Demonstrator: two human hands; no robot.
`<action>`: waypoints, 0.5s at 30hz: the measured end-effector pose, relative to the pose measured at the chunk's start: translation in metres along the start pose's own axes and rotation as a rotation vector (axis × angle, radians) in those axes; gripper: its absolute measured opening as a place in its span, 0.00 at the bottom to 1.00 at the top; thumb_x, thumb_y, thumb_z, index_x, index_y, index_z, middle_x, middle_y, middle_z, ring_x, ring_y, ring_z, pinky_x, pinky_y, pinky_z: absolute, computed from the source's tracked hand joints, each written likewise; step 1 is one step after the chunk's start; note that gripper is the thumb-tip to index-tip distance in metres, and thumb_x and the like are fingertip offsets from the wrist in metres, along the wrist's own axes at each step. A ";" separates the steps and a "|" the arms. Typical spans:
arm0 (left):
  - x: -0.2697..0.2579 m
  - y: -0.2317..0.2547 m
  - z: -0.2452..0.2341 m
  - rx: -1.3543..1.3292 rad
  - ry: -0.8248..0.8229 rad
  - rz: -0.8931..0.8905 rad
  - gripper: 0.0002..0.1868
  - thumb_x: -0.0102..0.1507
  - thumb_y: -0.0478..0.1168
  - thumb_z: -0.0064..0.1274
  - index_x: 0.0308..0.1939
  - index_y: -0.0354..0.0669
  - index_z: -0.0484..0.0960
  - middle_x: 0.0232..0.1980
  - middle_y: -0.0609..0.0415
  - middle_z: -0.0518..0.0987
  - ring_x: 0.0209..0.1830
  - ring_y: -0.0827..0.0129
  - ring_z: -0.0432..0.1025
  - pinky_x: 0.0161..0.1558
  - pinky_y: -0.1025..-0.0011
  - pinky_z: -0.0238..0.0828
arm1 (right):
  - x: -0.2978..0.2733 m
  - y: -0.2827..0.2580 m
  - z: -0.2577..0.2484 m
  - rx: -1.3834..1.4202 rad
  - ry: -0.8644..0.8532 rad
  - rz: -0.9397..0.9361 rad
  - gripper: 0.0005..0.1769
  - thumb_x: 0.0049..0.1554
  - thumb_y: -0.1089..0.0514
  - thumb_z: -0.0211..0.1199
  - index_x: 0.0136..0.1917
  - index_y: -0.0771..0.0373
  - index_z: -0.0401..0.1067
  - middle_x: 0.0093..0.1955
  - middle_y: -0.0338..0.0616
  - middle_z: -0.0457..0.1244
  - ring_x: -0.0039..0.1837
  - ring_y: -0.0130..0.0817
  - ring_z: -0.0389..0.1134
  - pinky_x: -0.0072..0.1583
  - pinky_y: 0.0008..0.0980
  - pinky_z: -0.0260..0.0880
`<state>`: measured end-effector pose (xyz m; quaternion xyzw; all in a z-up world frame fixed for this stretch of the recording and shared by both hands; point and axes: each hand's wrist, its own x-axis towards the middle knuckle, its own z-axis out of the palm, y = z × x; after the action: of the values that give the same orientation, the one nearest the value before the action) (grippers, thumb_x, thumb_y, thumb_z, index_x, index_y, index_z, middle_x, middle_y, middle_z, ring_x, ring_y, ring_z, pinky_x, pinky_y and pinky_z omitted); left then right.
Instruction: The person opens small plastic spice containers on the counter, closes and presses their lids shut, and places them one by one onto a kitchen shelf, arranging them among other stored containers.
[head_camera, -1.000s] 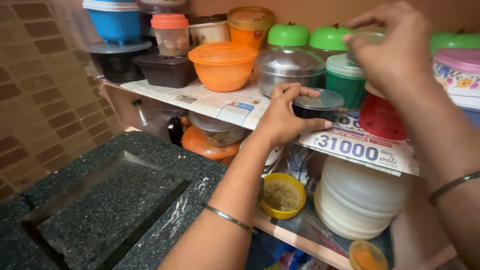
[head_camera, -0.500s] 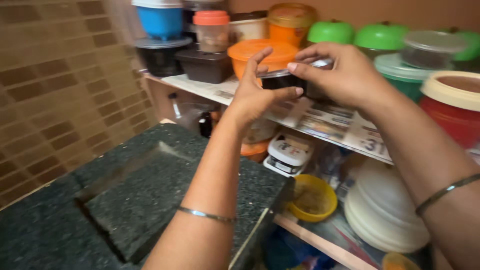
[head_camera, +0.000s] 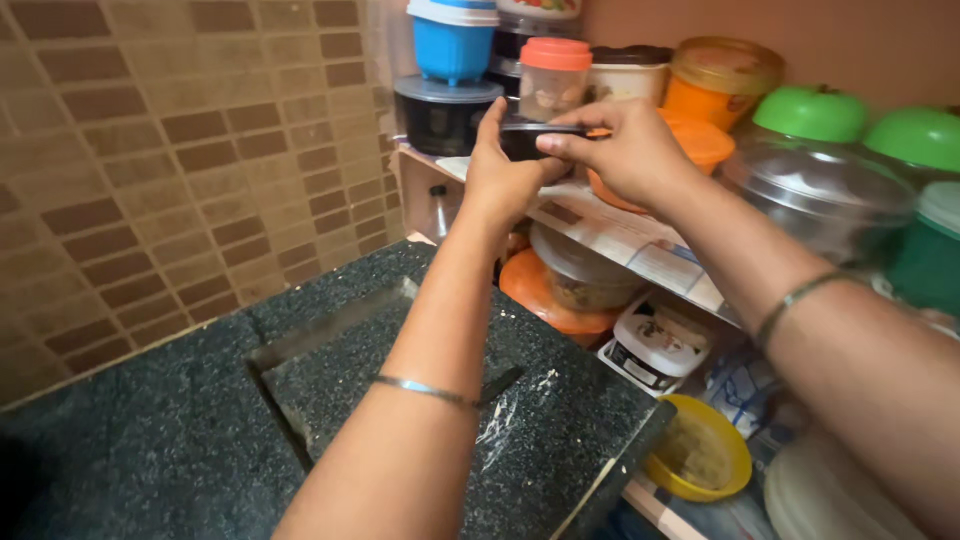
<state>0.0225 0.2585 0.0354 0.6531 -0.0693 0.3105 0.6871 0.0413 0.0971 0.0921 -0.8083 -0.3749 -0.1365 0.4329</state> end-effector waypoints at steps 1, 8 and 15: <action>0.003 -0.004 -0.004 0.062 0.058 0.007 0.57 0.45 0.35 0.71 0.77 0.45 0.59 0.57 0.45 0.80 0.56 0.62 0.77 0.56 0.68 0.75 | 0.009 0.005 0.003 0.062 -0.052 -0.011 0.20 0.54 0.49 0.73 0.56 0.62 0.82 0.47 0.40 0.72 0.47 0.24 0.70 0.51 0.28 0.71; 0.012 -0.023 -0.030 0.125 0.197 0.058 0.49 0.43 0.40 0.75 0.67 0.44 0.69 0.58 0.44 0.80 0.55 0.62 0.77 0.55 0.66 0.76 | 0.095 0.060 0.003 0.105 0.065 0.138 0.19 0.54 0.56 0.70 0.59 0.61 0.80 0.51 0.44 0.73 0.50 0.27 0.71 0.53 0.30 0.67; 0.018 -0.033 -0.039 0.123 0.091 -0.016 0.51 0.43 0.40 0.74 0.69 0.45 0.67 0.57 0.43 0.80 0.53 0.60 0.78 0.53 0.65 0.77 | 0.156 0.108 0.031 -0.165 0.026 0.220 0.19 0.59 0.50 0.67 0.62 0.59 0.77 0.55 0.47 0.71 0.52 0.35 0.70 0.55 0.37 0.68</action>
<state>0.0421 0.3028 0.0110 0.6798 -0.0136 0.3379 0.6508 0.2228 0.1610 0.0938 -0.8755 -0.2662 -0.1289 0.3823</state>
